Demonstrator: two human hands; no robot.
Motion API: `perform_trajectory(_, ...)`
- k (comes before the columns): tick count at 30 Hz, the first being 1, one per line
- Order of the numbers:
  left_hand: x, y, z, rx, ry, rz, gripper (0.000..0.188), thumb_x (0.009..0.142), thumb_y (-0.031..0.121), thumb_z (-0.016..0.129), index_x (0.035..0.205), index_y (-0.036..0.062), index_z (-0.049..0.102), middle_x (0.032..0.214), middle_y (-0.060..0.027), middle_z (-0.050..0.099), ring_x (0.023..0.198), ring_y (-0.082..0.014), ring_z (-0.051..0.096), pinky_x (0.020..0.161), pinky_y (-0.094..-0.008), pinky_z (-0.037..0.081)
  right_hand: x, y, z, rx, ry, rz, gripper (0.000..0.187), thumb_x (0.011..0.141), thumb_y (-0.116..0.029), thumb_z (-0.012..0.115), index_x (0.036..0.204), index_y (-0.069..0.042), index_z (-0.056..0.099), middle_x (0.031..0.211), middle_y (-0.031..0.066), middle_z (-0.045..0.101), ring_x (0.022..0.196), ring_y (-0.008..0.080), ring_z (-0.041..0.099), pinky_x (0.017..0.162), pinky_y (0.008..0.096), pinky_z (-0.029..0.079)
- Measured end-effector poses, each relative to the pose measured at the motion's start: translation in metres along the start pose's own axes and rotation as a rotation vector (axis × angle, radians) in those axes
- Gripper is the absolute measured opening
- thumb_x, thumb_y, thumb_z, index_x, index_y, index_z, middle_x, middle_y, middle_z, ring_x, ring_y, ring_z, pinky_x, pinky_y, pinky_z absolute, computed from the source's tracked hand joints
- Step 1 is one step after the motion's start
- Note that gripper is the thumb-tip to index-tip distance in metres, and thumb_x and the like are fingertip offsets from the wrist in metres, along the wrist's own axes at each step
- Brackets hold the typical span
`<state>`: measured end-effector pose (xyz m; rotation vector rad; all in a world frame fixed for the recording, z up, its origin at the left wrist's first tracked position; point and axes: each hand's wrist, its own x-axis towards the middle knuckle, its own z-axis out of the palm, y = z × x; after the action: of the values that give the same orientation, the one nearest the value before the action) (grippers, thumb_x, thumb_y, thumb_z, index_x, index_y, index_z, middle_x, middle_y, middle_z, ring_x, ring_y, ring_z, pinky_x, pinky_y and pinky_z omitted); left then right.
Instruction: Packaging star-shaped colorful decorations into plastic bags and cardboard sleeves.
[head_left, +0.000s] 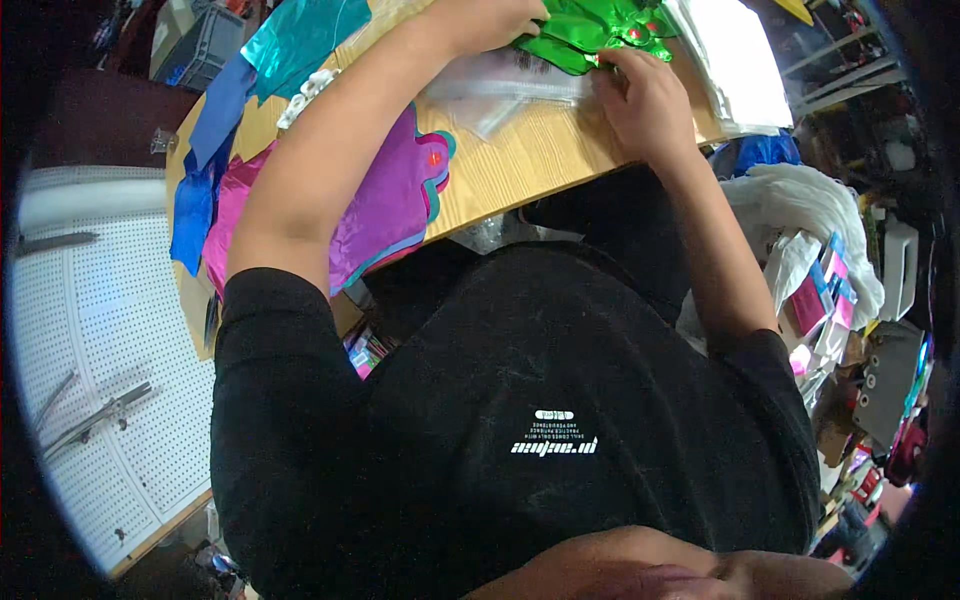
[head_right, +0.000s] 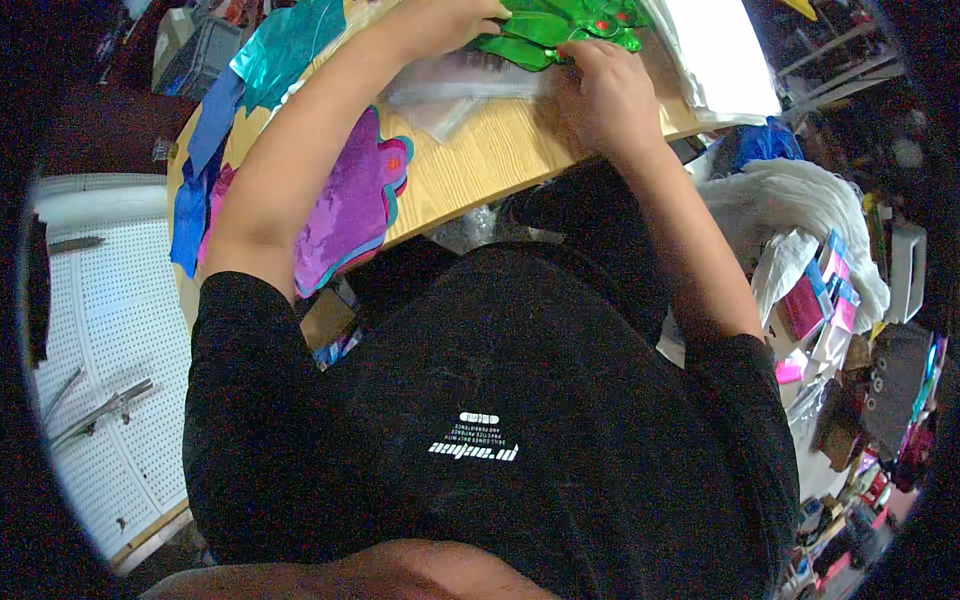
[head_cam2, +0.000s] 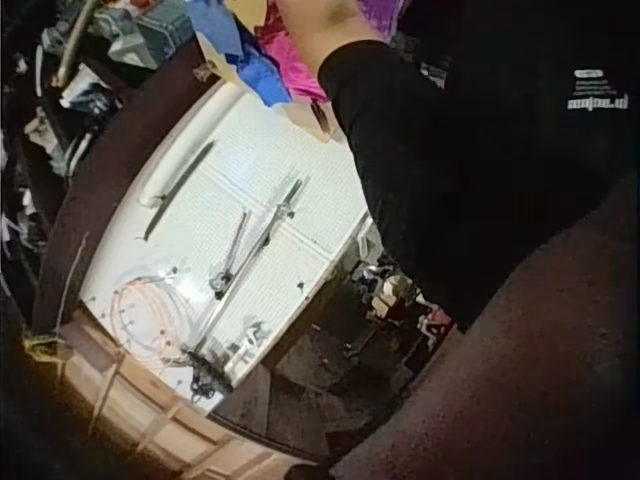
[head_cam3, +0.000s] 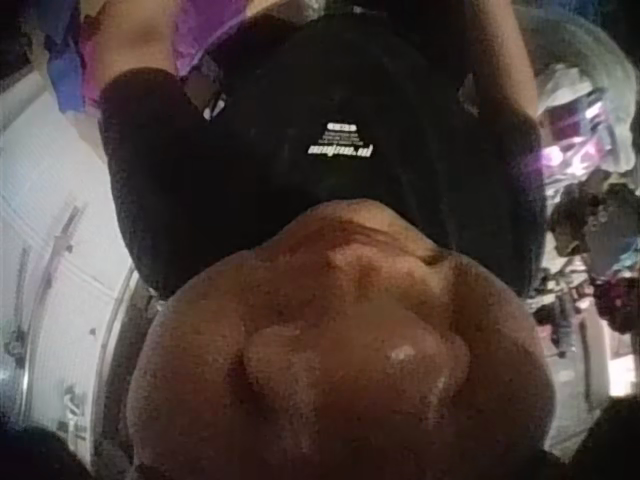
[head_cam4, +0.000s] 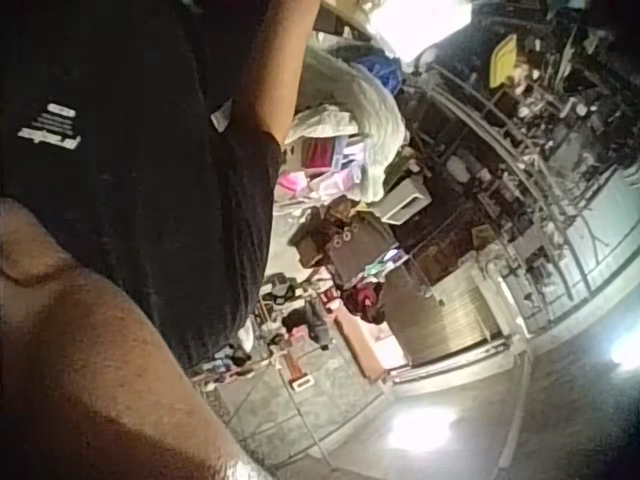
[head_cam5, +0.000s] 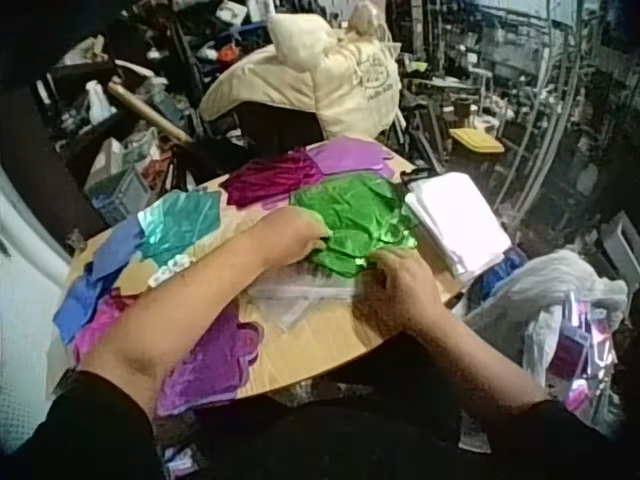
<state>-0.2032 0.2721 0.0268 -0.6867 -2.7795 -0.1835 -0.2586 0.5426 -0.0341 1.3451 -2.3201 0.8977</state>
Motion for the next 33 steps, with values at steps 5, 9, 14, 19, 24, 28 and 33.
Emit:
perform_trajectory(5, 0.005, 0.000, 0.010, 0.103, -0.059, -0.089, 0.017, 0.087, 0.019, 0.070, 0.095, 0.0065, 0.078, 0.089, -0.0176, 0.072, 0.084, -0.0385, 0.070, 0.072, -0.0488, 0.055, -0.002, -0.003, -0.002, -0.043, 0.011, -0.015, 0.029, 0.091, -0.022, 0.073, 0.116, -0.006, 0.073, 0.117, 0.0162, 0.072, 0.112, 0.0362, 0.067, 0.098, 0.0440, 0.053)
perform_trajectory(9, 0.007, 0.001, 0.004, -0.079, -0.004, -0.369, 0.016, 0.082, 0.020, 0.074, 0.091, 0.0087, 0.080, 0.086, -0.0183, 0.073, 0.081, -0.0361, 0.072, 0.070, -0.0463, 0.055, 0.006, -0.005, -0.004, 0.029, 0.066, -0.059, 0.030, 0.090, -0.018, 0.074, 0.118, -0.007, 0.072, 0.119, 0.0158, 0.072, 0.115, 0.0362, 0.066, 0.101, 0.0439, 0.052)
perform_trajectory(14, 0.017, -0.007, 0.005, -0.117, -0.003, -0.494, 0.016, 0.075, 0.017, 0.078, 0.088, 0.0086, 0.080, 0.083, -0.0188, 0.073, 0.076, -0.0347, 0.072, 0.069, -0.0439, 0.056, 0.030, -0.008, -0.007, 0.086, 0.035, -0.127, 0.034, 0.089, -0.014, 0.074, 0.121, -0.007, 0.070, 0.122, 0.0165, 0.070, 0.117, 0.0376, 0.064, 0.102, 0.0448, 0.051)
perform_trajectory(19, 0.016, -0.017, 0.011, -0.149, 0.021, -0.545, 0.017, 0.072, 0.016, 0.081, 0.087, 0.0090, 0.080, 0.082, -0.0188, 0.073, 0.072, -0.0325, 0.072, 0.067, -0.0430, 0.055, 0.045, -0.008, -0.003, 0.006, 0.110, -0.203, 0.046, 0.088, -0.015, 0.075, 0.132, -0.007, 0.063, 0.129, 0.0174, 0.064, 0.119, 0.0384, 0.061, 0.103, 0.0444, 0.050)
perform_trajectory(24, 0.031, 0.000, -0.004, -0.247, -0.028, -0.647, 0.018, 0.078, 0.020, 0.080, 0.086, 0.0037, 0.078, 0.079, -0.0196, 0.073, 0.070, -0.0284, 0.072, 0.066, -0.0423, 0.054, 0.040, 0.009, 0.012, 0.006, 0.002, -0.073, 0.047, 0.088, -0.017, 0.074, 0.132, -0.006, 0.062, 0.124, 0.0177, 0.064, 0.116, 0.0396, 0.061, 0.101, 0.0448, 0.051)
perform_trajectory(28, 0.030, -0.012, 0.011, -0.288, 0.001, -0.632, 0.017, 0.081, 0.017, 0.079, 0.088, 0.0015, 0.077, 0.080, -0.0194, 0.073, 0.070, -0.0265, 0.071, 0.066, -0.0406, 0.055, 0.038, 0.012, 0.017, -0.056, -0.030, -0.080, 0.049, 0.087, -0.018, 0.075, 0.133, -0.006, 0.061, 0.122, 0.0193, 0.063, 0.114, 0.0409, 0.061, 0.099, 0.0459, 0.051)
perform_trajectory(33, 0.023, -0.035, 0.029, -0.343, 0.026, -0.527, 0.015, 0.080, 0.013, 0.078, 0.090, 0.0020, 0.076, 0.084, -0.0170, 0.076, 0.073, -0.0234, 0.071, 0.068, -0.0386, 0.056, 0.039, -0.008, 0.014, 0.045, 0.076, -0.062, 0.054, 0.086, -0.019, 0.075, 0.135, -0.006, 0.058, 0.125, 0.0207, 0.061, 0.116, 0.0414, 0.060, 0.100, 0.0461, 0.050)
